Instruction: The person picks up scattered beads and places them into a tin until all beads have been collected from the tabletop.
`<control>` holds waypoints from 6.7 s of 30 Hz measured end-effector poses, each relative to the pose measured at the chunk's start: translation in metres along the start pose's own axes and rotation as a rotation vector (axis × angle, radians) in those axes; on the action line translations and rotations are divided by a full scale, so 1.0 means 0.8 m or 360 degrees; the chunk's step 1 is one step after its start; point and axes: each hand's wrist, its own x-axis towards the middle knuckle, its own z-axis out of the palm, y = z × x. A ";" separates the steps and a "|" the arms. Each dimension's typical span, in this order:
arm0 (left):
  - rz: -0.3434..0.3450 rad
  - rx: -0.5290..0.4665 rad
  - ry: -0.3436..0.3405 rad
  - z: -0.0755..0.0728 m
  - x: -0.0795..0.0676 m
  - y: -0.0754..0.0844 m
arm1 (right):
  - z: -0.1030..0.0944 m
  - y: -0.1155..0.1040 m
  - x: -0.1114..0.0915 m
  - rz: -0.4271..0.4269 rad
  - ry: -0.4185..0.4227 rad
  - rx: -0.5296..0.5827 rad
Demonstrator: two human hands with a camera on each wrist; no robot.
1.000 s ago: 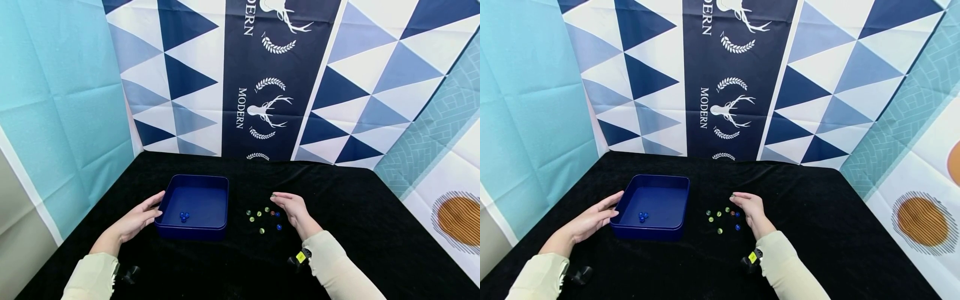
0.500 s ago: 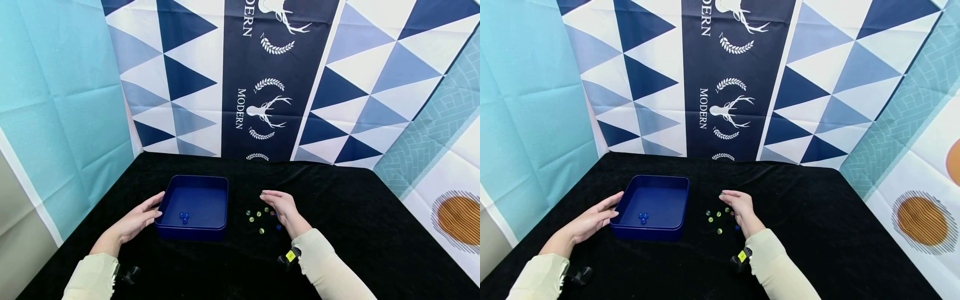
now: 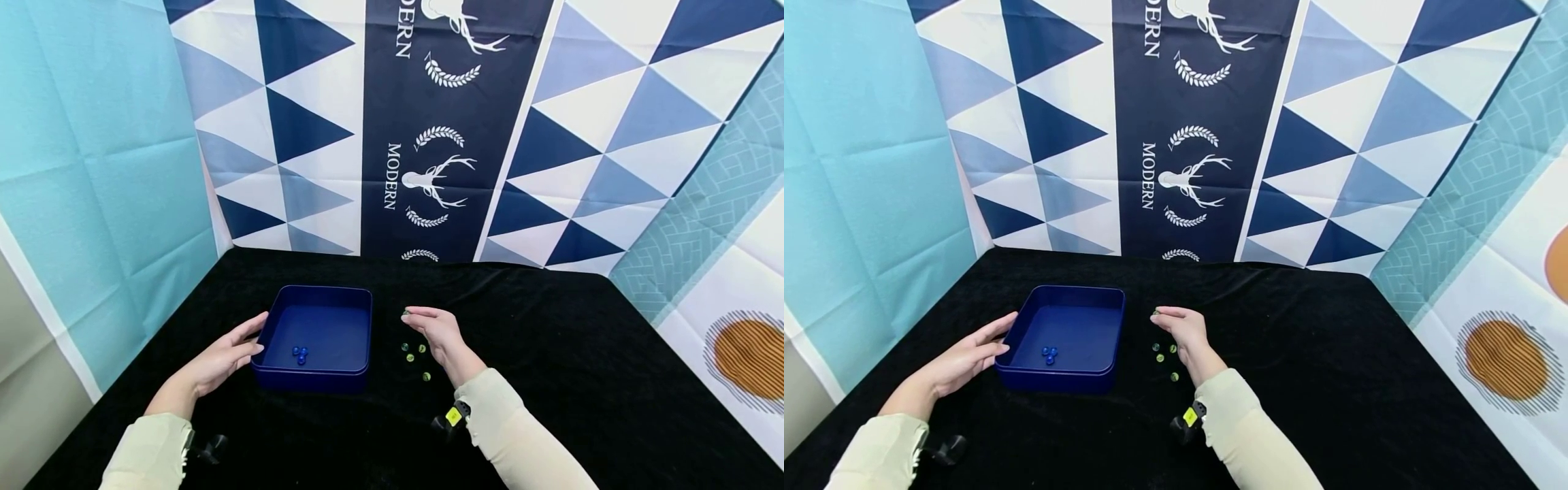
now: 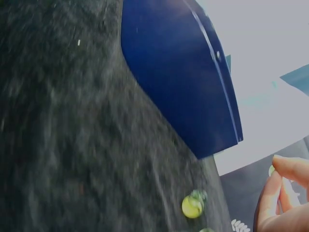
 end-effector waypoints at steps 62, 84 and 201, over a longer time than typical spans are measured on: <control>-0.0028 -0.0006 0.0001 -0.001 0.001 0.002 | 0.112 -0.008 -0.050 0.0017 -0.0344 -0.0301; -0.0034 0.0007 0.0015 0.001 0.000 0.001 | 0.064 0.005 -0.063 -0.0128 -0.0333 -0.0155; -0.0050 -0.0002 0.0018 0.000 -0.002 0.005 | -0.106 0.018 -0.046 0.0097 -0.0243 -0.0113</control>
